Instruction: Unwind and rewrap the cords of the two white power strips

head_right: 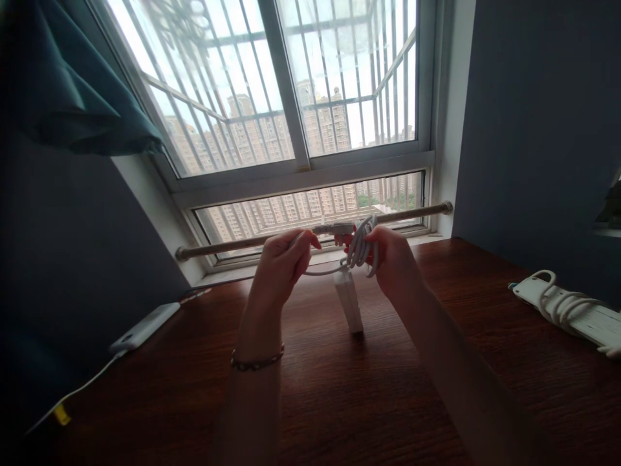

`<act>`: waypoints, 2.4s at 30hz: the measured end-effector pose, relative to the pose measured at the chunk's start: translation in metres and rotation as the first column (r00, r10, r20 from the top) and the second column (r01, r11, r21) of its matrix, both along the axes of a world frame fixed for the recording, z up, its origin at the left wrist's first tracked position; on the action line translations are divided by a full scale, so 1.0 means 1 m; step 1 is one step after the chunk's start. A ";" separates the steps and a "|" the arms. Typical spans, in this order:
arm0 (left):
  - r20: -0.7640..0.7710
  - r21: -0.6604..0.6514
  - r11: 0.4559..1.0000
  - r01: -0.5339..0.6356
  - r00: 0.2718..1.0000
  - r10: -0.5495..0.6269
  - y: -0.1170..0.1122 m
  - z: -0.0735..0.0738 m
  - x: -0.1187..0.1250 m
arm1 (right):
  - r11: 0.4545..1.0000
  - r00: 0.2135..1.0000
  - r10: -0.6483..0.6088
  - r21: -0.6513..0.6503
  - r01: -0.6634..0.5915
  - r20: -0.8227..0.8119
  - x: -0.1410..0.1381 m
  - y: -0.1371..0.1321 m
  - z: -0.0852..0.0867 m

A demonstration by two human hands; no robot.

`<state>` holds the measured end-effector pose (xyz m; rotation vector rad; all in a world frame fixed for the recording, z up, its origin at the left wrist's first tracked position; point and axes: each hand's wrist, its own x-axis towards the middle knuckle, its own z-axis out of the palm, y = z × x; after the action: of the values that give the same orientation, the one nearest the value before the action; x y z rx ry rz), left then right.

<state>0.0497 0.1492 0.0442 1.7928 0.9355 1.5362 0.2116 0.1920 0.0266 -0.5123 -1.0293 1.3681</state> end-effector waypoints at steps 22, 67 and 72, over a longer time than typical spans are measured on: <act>0.945 0.038 0.872 0.489 0.265 -0.190 0.058 -0.022 -0.021 | 0.902 0.810 0.288 -0.140 -0.409 -0.511 0.009 0.024 -0.011; -0.874 0.475 0.850 0.227 0.012 0.485 0.021 -0.161 0.093 | 0.779 0.593 0.513 0.046 -0.625 -0.621 0.016 0.011 0.007; -0.891 0.448 0.890 0.089 -0.033 0.452 0.022 -0.172 0.104 | 0.788 0.626 0.550 0.098 -0.607 -0.553 0.015 0.011 0.007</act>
<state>0.1537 0.1709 -0.1279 3.2881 1.6126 0.0688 0.2262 0.2034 0.0332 0.2067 -0.6437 2.0033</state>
